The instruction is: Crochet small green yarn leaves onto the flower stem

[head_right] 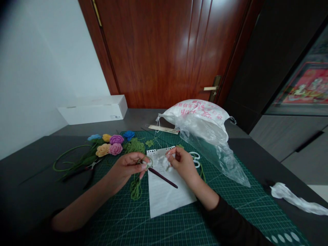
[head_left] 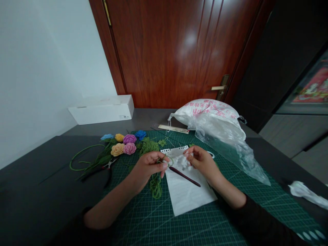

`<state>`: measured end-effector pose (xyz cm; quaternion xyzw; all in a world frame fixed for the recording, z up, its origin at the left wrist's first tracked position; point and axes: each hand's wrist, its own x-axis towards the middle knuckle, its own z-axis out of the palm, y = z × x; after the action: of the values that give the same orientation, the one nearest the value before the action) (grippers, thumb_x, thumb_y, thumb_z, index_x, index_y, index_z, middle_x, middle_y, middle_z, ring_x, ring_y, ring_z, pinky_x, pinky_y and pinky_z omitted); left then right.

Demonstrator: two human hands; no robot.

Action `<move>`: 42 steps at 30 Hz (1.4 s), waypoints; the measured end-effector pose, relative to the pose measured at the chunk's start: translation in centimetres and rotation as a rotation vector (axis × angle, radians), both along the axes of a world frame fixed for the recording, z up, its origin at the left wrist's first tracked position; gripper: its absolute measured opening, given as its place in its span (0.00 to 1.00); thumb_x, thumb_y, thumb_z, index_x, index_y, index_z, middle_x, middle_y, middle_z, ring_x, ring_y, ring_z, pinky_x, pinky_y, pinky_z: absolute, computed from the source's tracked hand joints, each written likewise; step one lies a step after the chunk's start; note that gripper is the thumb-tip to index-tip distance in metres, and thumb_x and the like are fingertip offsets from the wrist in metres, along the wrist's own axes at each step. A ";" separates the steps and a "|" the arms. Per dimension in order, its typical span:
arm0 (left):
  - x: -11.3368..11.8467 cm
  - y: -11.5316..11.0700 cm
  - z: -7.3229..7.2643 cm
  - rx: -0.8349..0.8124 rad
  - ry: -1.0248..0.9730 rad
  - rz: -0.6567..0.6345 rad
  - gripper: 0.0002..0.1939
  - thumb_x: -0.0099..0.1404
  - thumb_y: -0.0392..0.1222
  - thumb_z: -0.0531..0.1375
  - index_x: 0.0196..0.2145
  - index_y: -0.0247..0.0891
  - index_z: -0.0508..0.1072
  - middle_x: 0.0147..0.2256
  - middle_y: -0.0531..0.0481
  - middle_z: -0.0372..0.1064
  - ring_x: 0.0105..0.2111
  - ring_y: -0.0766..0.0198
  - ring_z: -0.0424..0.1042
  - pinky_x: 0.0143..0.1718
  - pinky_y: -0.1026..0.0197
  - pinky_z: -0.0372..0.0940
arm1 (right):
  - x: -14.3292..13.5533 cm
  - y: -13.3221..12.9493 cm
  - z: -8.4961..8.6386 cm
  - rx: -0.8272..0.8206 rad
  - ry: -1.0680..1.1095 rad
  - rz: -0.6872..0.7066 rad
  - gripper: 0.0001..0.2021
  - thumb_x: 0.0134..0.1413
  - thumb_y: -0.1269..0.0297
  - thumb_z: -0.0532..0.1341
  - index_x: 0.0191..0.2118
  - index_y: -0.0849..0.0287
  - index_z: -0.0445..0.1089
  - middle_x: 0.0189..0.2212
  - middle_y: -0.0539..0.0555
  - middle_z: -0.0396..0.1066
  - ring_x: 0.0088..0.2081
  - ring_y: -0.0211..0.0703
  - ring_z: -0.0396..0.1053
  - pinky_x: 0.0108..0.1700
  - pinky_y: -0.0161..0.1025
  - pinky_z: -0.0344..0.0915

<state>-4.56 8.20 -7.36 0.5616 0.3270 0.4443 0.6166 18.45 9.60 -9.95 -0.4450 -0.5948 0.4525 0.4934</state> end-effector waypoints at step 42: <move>-0.8 -0.2 0.6 -0.013 -0.128 -0.023 0.08 0.57 0.40 0.71 0.31 0.33 0.78 0.30 0.47 0.76 0.20 0.68 0.69 0.21 0.63 0.63 | 2.6 0.5 0.8 0.189 -0.314 -0.324 0.24 0.64 0.43 0.55 0.33 0.59 0.75 0.15 0.48 0.61 0.19 0.41 0.59 0.24 0.37 0.53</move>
<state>-5.35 7.98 -6.77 0.5318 0.2833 0.4700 0.6450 21.08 10.08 -9.20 -0.5512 -0.6247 0.2355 0.5005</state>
